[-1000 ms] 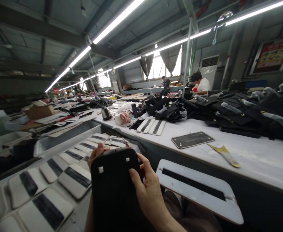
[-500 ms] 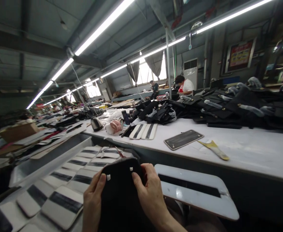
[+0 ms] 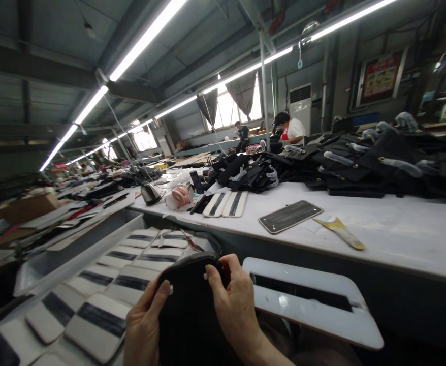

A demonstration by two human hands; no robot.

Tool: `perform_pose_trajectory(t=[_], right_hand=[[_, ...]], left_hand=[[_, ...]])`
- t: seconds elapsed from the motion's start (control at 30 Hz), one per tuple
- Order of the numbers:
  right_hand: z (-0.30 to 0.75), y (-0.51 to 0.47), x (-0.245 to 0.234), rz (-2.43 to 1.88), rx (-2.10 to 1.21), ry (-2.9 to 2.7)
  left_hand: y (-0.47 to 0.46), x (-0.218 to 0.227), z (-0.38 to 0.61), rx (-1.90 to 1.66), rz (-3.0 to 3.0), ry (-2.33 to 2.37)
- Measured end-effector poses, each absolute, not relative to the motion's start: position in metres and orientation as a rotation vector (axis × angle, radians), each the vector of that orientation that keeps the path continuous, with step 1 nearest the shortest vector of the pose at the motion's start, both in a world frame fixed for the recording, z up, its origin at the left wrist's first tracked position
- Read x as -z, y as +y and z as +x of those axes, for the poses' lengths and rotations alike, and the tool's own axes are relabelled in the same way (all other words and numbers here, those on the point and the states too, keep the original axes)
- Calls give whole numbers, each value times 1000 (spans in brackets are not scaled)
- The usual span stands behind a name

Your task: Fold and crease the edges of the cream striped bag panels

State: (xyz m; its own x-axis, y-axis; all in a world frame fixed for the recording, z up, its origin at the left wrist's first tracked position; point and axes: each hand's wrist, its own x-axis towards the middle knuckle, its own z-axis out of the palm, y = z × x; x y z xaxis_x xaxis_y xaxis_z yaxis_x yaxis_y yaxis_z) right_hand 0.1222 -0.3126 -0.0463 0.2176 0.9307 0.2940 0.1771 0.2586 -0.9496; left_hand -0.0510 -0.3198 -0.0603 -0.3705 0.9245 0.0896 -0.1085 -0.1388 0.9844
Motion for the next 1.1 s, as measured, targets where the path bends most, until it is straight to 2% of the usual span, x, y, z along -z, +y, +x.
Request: perform_pose_trajectory(t=[0.37, 0.57, 0.7, 1.1], right_hand=[[124, -302, 45, -1055, -940, -1202], [146, -280, 40, -932, -1439, -1126], [163, -269, 40, -773, -1625, -1243], [175, -260, 43, -767, -1576, -1546]], left_hand=[[-316, 66, -53, -1592, 819, 1203], [-312, 68, -51, -1585, 791, 1164], [-311, 67, -48, -1575, 780, 1171], [-310, 67, -40, -1531, 738, 1135]])
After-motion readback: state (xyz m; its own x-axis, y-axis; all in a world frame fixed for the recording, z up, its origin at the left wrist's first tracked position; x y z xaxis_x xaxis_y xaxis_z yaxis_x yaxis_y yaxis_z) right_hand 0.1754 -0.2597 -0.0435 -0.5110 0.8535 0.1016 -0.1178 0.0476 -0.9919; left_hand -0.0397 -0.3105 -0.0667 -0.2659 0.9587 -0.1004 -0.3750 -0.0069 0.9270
